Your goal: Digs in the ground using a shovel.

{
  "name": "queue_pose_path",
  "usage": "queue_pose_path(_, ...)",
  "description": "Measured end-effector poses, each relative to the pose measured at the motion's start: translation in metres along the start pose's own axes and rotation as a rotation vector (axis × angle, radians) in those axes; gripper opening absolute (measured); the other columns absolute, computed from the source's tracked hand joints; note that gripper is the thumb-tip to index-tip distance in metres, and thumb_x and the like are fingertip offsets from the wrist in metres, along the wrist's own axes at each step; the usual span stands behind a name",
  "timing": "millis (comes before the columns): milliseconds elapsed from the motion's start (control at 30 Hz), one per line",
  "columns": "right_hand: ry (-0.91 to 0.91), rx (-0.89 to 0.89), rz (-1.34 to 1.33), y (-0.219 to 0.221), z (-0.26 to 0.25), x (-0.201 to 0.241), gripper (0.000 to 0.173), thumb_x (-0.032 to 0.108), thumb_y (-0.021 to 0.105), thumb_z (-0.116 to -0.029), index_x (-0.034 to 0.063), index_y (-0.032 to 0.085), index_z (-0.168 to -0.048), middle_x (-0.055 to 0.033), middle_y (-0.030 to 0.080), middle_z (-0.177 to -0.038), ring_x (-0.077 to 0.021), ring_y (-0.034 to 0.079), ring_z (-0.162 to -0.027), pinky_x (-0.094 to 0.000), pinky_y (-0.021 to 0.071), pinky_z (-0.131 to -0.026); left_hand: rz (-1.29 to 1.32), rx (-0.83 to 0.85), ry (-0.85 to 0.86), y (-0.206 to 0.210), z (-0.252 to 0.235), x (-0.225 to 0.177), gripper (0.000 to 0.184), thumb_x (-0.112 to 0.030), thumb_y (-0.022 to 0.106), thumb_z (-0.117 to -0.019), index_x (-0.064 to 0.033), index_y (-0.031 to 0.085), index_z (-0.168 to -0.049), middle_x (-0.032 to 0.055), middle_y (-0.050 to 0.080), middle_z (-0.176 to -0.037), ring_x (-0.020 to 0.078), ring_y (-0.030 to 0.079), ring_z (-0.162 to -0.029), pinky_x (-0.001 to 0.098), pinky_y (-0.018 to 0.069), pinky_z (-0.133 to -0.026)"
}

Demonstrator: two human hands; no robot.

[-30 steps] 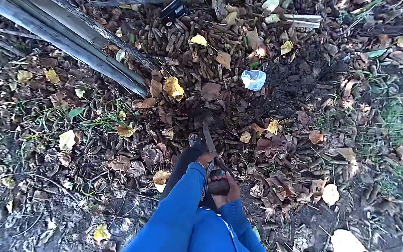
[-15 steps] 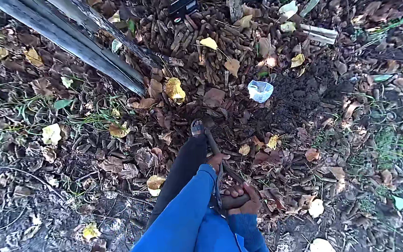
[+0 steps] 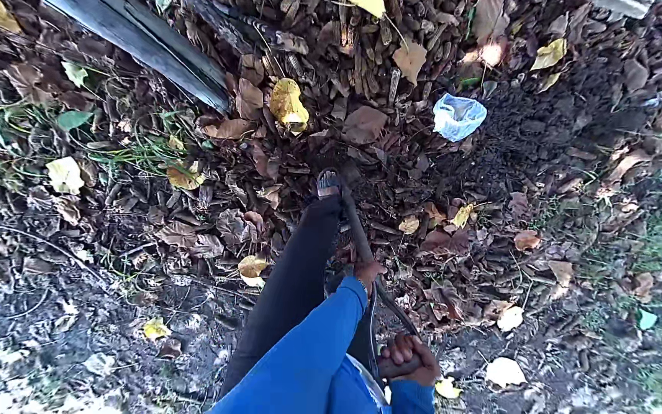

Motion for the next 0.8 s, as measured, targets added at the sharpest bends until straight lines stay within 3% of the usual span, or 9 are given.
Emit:
queue_pose_path(67, -0.051, -0.196, 0.051, -0.081, -0.006, 0.016, 0.025, 0.029, 0.07, -0.0838, 0.0136, 0.066, -0.064, -0.0001, 0.055, -0.049, -0.0171, 0.059, -0.043, -0.0376, 0.0553, -0.046, -0.194, 0.023, 0.018, 0.012, -0.015, 0.04, 0.071, -0.02, 0.076, -0.0912, 0.0001, 0.038, -0.147, 0.0245, 0.061, -0.118, 0.0331, 0.066, -0.097, 0.0497, 0.0583, -0.079)
queue_pose_path(133, -0.112, -0.497, 0.163, -0.147, -0.006, 0.027, 0.033, 0.03, 0.053, -0.0944, 0.017, 0.055, -0.064, 0.0024, 0.05, -0.046, -0.0143, 0.053, -0.038, -0.0357, 0.0512, -0.042, -0.36, 0.109, -0.048, 0.016, -0.002, 0.077, 0.08, -0.027, 0.077, -0.092, -0.0004, 0.032, -0.153, 0.0302, 0.053, -0.139, 0.0423, 0.058, -0.123, 0.0608, 0.0525, -0.094)
queue_pose_path(267, -0.112, -0.532, 0.179, -0.107, -0.01, 0.017, 0.04, 0.029, 0.043, -0.1002, 0.0189, 0.05, -0.062, 0.0036, 0.049, -0.044, -0.0131, 0.051, -0.036, -0.0346, 0.0497, -0.041, -0.414, 0.058, -0.013, -0.011, 0.028, 0.062, 0.084, -0.038, 0.076, -0.0913, -0.0004, 0.034, -0.154, 0.0296, 0.049, -0.146, 0.0443, 0.05, -0.134, 0.066, 0.0454, -0.101)
queue_pose_path(333, -0.092, -0.367, 0.091, -0.041, 0.0, 0.005, 0.039, 0.028, 0.046, -0.0965, 0.0179, 0.055, -0.06, 0.0023, 0.051, -0.046, -0.0143, 0.053, -0.038, -0.0353, 0.0513, -0.043, -0.333, 0.021, 0.071, -0.019, 0.031, 0.028, 0.089, -0.034, 0.079, -0.0891, -0.0005, 0.029, -0.155, 0.0292, 0.053, -0.138, 0.0425, 0.056, -0.124, 0.0632, 0.0503, -0.094)
queue_pose_path(367, -0.083, -0.282, 0.059, -0.005, 0.0, 0.0, 0.037, 0.027, 0.049, -0.0948, 0.017, 0.058, -0.061, 0.002, 0.052, -0.047, -0.0148, 0.055, -0.04, -0.0358, 0.0527, -0.045, -0.244, 0.016, 0.108, -0.017, 0.03, 0.008, 0.077, -0.028, 0.078, -0.0905, -0.001, 0.035, -0.149, 0.0248, 0.062, -0.121, 0.0353, 0.064, -0.104, 0.0538, 0.056, -0.081)
queue_pose_path(467, -0.096, -0.172, 0.008, 0.095, -0.009, -0.006, 0.033, 0.023, 0.05, -0.0951, 0.015, 0.06, -0.064, 0.0013, 0.054, -0.049, -0.0152, 0.057, -0.042, -0.0355, 0.0541, -0.046, -0.03, 0.046, 0.124, -0.003, 0.041, -0.057, 0.025, -0.007, 0.068, -0.0923, 0.0004, 0.053, -0.112, 0.0104, 0.063, -0.073, 0.02, 0.063, -0.057, 0.0344, 0.0557, -0.051)
queue_pose_path(567, -0.117, -0.234, 0.049, 0.153, -0.018, 0.003, 0.035, 0.021, 0.044, -0.0982, 0.0148, 0.057, -0.066, 0.0025, 0.053, -0.048, -0.0134, 0.056, -0.04, -0.0334, 0.0539, -0.045, -0.074, 0.047, 0.077, 0.002, 0.057, -0.098, 0.017, -0.005, 0.069, -0.0886, -0.0017, 0.057, -0.1, 0.0074, 0.06, -0.068, 0.0165, 0.058, -0.053, 0.0312, 0.0487, -0.046)
queue_pose_path(700, -0.118, -0.192, 0.033, 0.201, -0.044, 0.027, 0.029, 0.018, 0.053, -0.0919, 0.0148, 0.066, -0.067, 0.0016, 0.056, -0.049, -0.0125, 0.058, -0.042, -0.0313, 0.0544, -0.046, -0.096, 0.055, 0.05, 0.019, 0.077, -0.144, 0.027, -0.004, 0.069, -0.0882, 0.0008, 0.055, -0.11, 0.01, 0.061, -0.079, 0.019, 0.059, -0.062, 0.0349, 0.0503, -0.054)
queue_pose_path(800, -0.18, -0.097, 0.094, 0.235, -0.099, 0.087, 0.039, 0.024, 0.044, -0.1003, 0.0155, 0.065, -0.069, 0.003, 0.056, -0.049, -0.0101, 0.057, -0.042, -0.0278, 0.0528, -0.044, -0.054, 0.076, 0.072, 0.069, 0.069, -0.186, 0.03, -0.008, 0.07, -0.0893, 0.0018, 0.059, -0.115, 0.0146, 0.063, -0.093, 0.0238, 0.061, -0.075, 0.0414, 0.0529, -0.063)
Point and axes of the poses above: each hand's wrist, its own z-axis away from the middle knuckle, its own y-axis out of the palm, x = y × z, the point moved 5 cm from there along -z, towards the middle knuckle
